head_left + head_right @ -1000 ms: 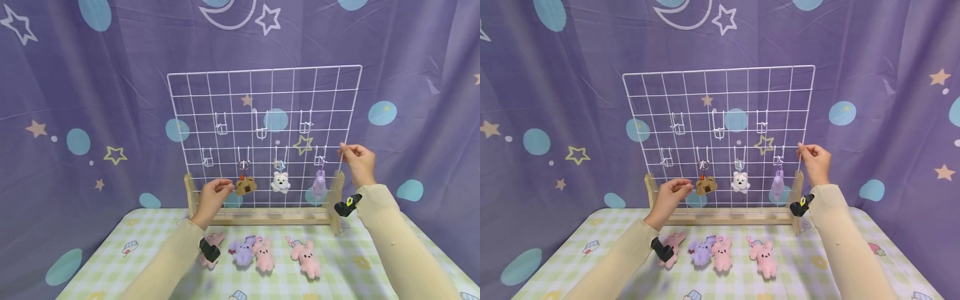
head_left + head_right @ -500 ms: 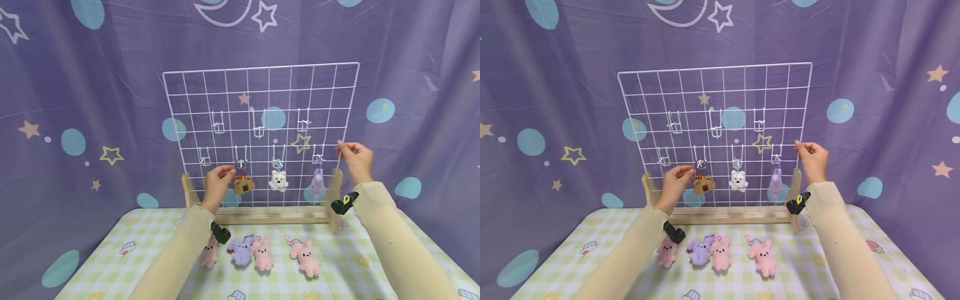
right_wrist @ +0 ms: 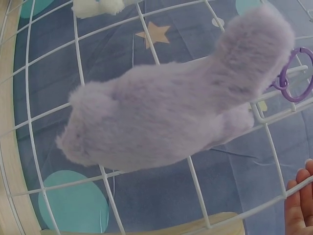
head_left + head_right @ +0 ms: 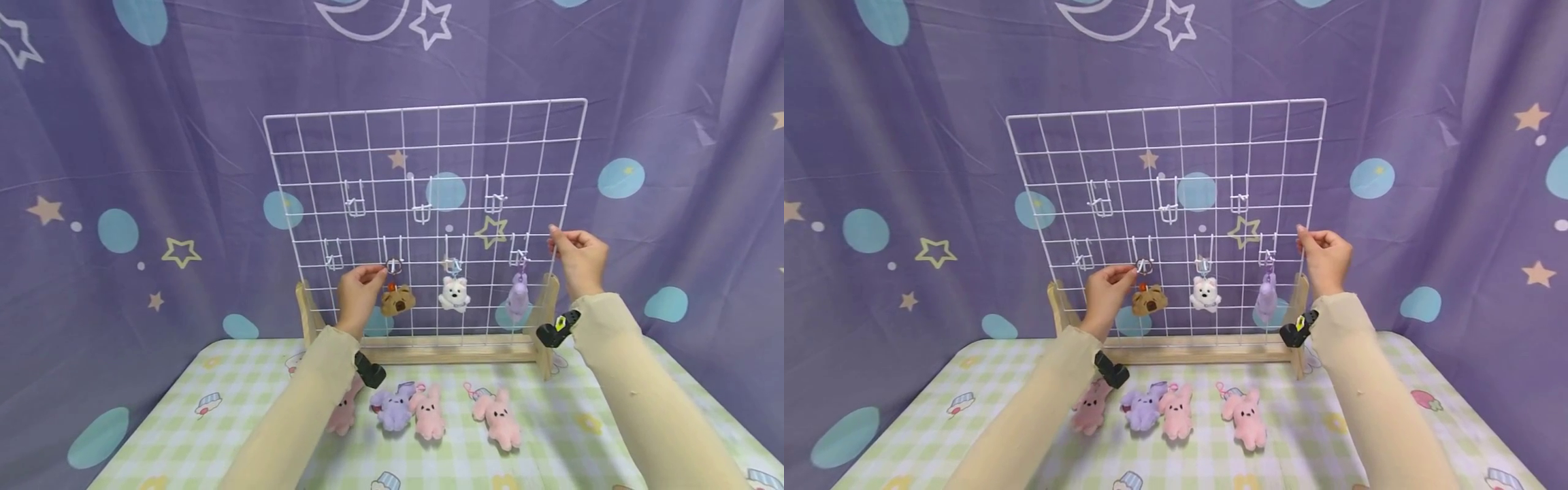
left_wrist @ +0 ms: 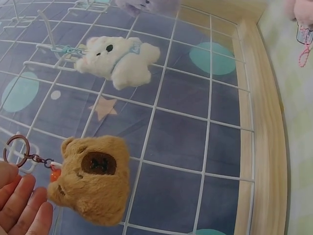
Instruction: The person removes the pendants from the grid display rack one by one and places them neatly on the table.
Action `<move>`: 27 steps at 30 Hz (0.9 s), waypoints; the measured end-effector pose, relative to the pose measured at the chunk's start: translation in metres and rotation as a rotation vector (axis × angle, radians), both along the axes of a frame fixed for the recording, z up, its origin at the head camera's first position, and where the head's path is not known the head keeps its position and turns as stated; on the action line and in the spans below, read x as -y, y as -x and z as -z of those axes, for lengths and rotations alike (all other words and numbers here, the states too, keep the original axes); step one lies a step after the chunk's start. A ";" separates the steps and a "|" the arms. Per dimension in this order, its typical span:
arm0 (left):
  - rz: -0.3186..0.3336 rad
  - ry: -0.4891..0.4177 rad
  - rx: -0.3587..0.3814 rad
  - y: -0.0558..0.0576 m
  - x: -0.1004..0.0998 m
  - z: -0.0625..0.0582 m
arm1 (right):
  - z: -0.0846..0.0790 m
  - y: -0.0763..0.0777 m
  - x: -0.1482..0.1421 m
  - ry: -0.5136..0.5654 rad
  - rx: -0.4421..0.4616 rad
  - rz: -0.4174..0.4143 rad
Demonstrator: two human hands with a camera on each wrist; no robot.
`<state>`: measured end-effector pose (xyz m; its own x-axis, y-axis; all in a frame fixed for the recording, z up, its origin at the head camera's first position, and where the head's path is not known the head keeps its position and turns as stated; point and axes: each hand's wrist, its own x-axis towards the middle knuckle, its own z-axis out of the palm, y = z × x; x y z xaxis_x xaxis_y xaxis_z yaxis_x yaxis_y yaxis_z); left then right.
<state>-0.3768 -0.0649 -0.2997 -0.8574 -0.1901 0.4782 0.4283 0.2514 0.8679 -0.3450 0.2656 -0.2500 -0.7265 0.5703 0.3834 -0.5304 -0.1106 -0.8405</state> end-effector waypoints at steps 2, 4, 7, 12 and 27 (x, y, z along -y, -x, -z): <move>-0.015 0.002 -0.003 0.001 -0.001 0.000 | -0.001 0.000 0.000 0.006 -0.007 0.001; -0.027 0.004 -0.005 0.002 -0.002 0.000 | -0.002 -0.001 0.001 0.003 -0.018 0.005; -0.039 -0.003 -0.019 0.003 -0.003 0.000 | -0.002 -0.001 0.000 0.000 -0.033 -0.004; -0.049 -0.026 -0.051 0.005 -0.007 0.000 | 0.001 0.004 -0.003 0.007 -0.023 -0.023; 0.007 -0.160 -0.011 -0.002 -0.011 -0.001 | 0.011 0.018 -0.009 -0.022 0.029 0.023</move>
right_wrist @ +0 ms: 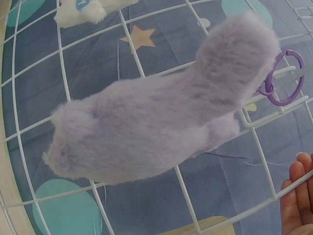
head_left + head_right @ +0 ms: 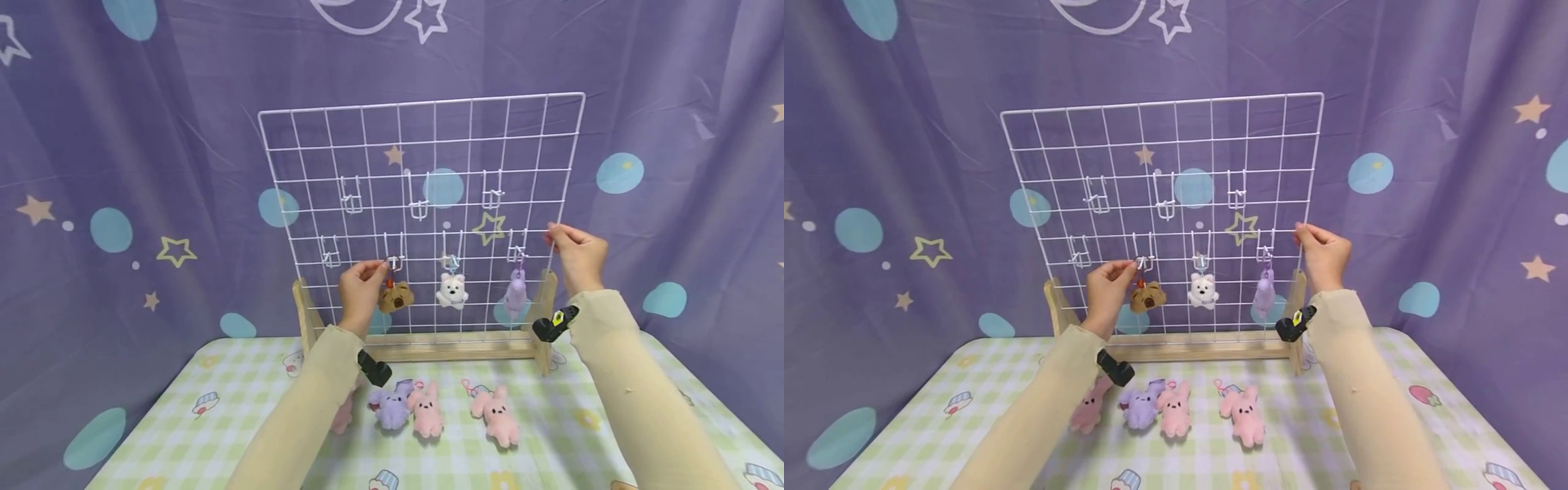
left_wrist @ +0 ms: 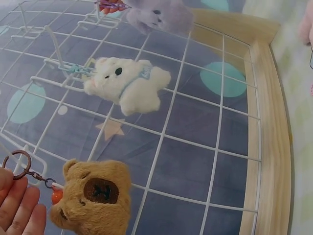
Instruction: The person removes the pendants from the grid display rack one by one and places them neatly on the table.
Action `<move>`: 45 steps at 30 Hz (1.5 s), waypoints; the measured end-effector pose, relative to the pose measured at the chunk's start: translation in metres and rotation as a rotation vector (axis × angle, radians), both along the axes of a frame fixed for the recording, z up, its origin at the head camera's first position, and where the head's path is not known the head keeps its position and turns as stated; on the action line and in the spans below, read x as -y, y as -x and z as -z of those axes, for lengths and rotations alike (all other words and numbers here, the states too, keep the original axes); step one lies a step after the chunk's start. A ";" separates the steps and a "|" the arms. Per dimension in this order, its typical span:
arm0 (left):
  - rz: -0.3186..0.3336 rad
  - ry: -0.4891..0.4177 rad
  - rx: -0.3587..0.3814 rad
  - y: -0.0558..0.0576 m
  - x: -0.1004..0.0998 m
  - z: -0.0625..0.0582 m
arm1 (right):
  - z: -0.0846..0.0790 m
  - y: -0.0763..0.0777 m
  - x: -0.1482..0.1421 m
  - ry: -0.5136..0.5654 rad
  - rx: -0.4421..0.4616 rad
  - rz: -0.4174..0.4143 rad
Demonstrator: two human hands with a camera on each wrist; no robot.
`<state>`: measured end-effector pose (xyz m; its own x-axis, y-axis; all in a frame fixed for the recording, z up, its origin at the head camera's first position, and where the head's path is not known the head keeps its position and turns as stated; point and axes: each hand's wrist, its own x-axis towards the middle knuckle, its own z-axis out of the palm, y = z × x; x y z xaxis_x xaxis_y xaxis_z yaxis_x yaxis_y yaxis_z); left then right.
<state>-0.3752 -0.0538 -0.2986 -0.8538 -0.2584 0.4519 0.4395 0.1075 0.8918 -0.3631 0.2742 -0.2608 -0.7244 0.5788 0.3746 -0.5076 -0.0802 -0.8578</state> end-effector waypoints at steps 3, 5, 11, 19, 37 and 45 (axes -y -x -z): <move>0.026 -0.024 0.004 -0.002 -0.001 -0.002 | 0.017 0.024 -0.019 -0.031 -0.021 0.000; 0.046 -0.052 -0.003 -0.003 -0.002 -0.003 | 0.028 0.040 -0.032 -0.022 -0.042 -0.028; 0.094 -0.122 -0.030 -0.011 -0.002 -0.007 | 0.021 0.026 -0.023 -0.026 -0.035 -0.034; 0.142 -0.148 -0.065 -0.026 0.003 -0.007 | 0.014 0.019 -0.014 -0.050 -0.011 -0.023; 0.238 -0.041 -0.090 -0.068 0.034 0.010 | 0.009 0.007 -0.006 -0.093 -0.025 -0.006; 0.235 0.050 -0.006 -0.087 0.056 0.027 | 0.009 0.005 -0.007 -0.071 -0.059 -0.024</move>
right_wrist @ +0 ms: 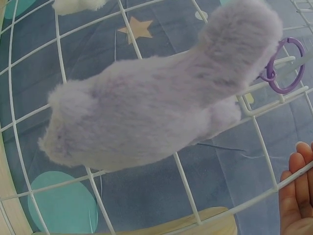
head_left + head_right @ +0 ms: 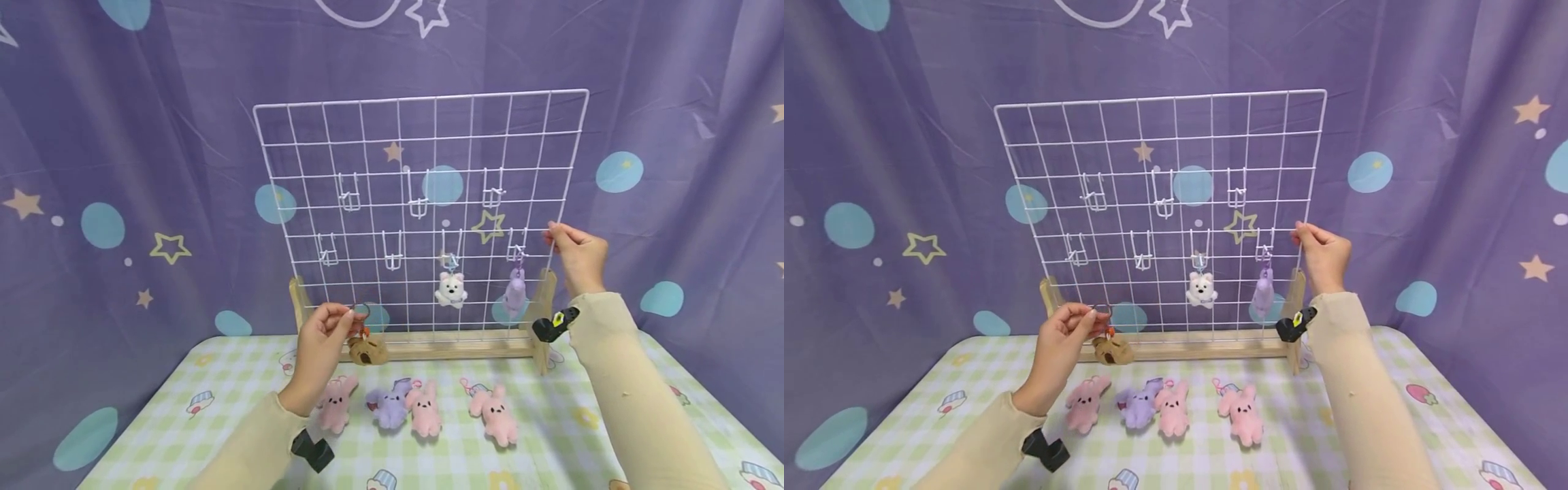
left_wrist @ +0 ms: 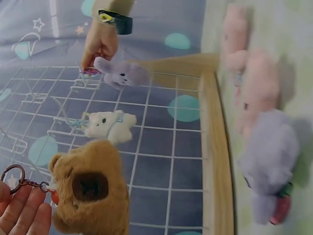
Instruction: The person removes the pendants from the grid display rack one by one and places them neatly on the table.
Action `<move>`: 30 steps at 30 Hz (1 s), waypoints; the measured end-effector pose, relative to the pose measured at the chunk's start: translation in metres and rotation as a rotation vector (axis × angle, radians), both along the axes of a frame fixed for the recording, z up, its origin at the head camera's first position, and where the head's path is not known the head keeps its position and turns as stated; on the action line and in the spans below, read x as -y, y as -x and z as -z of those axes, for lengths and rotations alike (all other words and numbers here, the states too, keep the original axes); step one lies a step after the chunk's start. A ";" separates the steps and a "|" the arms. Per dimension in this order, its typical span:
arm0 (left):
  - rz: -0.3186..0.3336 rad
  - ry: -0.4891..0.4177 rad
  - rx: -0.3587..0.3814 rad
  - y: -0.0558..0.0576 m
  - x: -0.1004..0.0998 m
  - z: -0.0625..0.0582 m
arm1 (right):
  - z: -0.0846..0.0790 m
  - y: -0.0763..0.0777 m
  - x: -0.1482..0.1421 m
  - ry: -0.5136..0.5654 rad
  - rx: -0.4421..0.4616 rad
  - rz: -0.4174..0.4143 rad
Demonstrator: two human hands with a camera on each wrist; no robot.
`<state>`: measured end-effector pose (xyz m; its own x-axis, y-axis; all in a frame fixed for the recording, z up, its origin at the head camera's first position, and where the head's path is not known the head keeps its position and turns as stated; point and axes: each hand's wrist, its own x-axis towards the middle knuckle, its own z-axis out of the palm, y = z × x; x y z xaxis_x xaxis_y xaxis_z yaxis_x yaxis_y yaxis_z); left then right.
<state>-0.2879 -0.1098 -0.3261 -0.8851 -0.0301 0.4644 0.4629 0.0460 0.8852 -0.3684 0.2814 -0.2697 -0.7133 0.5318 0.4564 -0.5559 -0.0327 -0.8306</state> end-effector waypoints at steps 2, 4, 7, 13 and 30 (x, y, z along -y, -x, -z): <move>0.000 0.002 0.009 -0.003 0.005 0.004 | -0.006 -0.008 0.006 0.003 0.048 0.038; -0.005 0.019 0.013 -0.007 0.010 0.007 | -0.008 -0.009 0.006 0.027 0.056 0.023; -0.006 0.040 0.025 -0.013 0.015 0.014 | -0.009 -0.009 0.006 0.054 0.054 0.002; 0.011 0.029 0.064 -0.024 0.021 0.026 | -0.009 -0.007 0.004 0.065 0.037 -0.005; -0.014 0.114 0.082 -0.045 0.043 0.038 | -0.008 -0.006 0.004 0.061 0.052 -0.004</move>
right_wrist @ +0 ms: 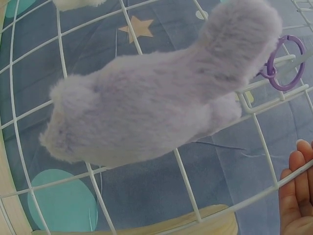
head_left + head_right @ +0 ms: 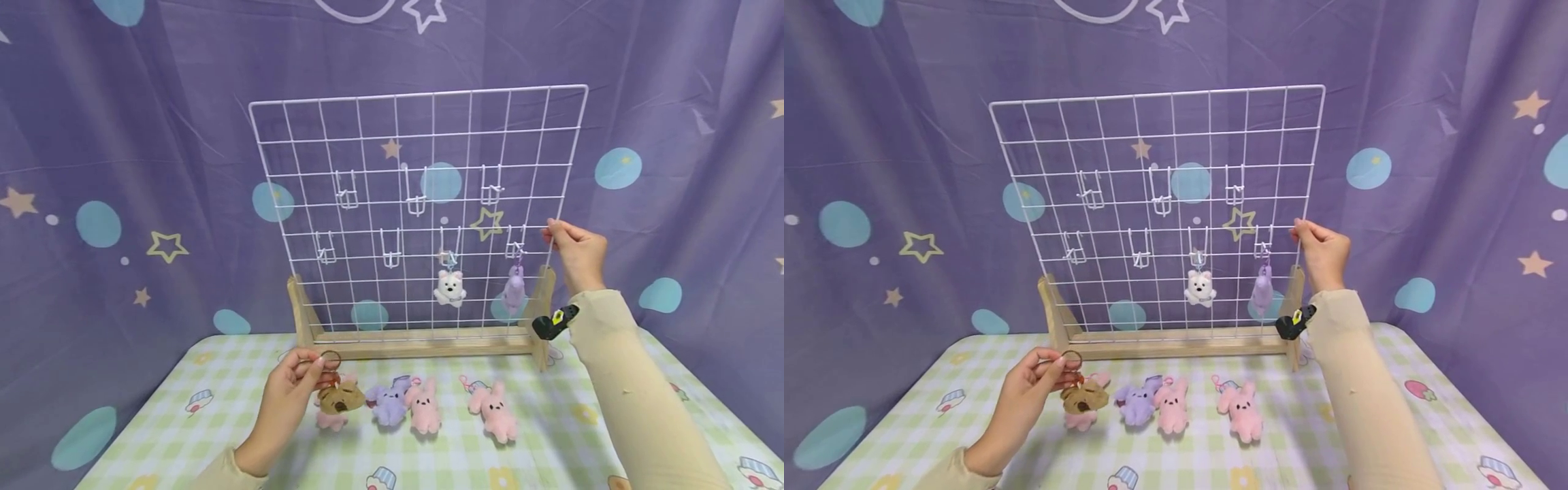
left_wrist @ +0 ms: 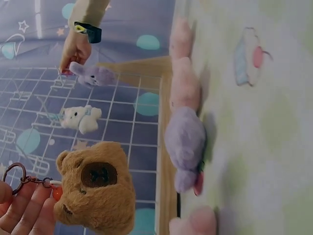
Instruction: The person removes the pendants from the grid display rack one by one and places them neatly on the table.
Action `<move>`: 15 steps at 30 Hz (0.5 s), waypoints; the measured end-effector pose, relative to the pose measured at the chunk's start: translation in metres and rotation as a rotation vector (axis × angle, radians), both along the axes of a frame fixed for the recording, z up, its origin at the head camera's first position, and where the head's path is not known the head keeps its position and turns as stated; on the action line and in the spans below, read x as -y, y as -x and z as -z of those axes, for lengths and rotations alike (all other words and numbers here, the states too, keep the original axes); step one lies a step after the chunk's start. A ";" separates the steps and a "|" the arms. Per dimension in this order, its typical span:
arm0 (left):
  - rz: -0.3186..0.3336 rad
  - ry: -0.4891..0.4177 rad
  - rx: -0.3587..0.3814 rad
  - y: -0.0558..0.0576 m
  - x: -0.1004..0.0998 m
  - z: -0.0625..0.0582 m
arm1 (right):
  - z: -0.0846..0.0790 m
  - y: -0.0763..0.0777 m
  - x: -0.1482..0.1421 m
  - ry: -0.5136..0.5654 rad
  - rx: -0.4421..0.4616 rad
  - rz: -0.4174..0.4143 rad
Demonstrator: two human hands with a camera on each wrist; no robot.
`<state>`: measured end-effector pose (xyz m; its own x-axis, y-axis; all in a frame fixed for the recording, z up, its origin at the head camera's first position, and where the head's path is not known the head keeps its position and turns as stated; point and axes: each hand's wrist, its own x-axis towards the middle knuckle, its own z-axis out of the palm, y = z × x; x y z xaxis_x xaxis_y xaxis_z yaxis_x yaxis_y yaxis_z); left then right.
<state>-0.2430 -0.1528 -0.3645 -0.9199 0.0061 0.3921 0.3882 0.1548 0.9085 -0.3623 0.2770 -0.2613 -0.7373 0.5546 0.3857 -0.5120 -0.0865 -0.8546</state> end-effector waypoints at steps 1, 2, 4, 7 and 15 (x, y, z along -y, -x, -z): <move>0.003 0.008 -0.002 -0.001 0.003 0.001 | -0.001 -0.001 0.001 -0.003 0.004 -0.001; 0.002 0.013 -0.007 -0.002 0.006 0.003 | -0.002 -0.003 0.002 -0.001 0.006 -0.005; 0.005 0.012 -0.019 -0.003 0.013 0.006 | -0.004 -0.006 0.005 0.002 0.003 -0.013; 0.009 0.002 -0.038 -0.002 0.023 0.010 | -0.008 -0.013 0.008 0.001 -0.005 -0.023; 0.010 -0.006 -0.020 0.003 0.052 0.020 | -0.012 -0.020 0.012 -0.009 0.010 -0.021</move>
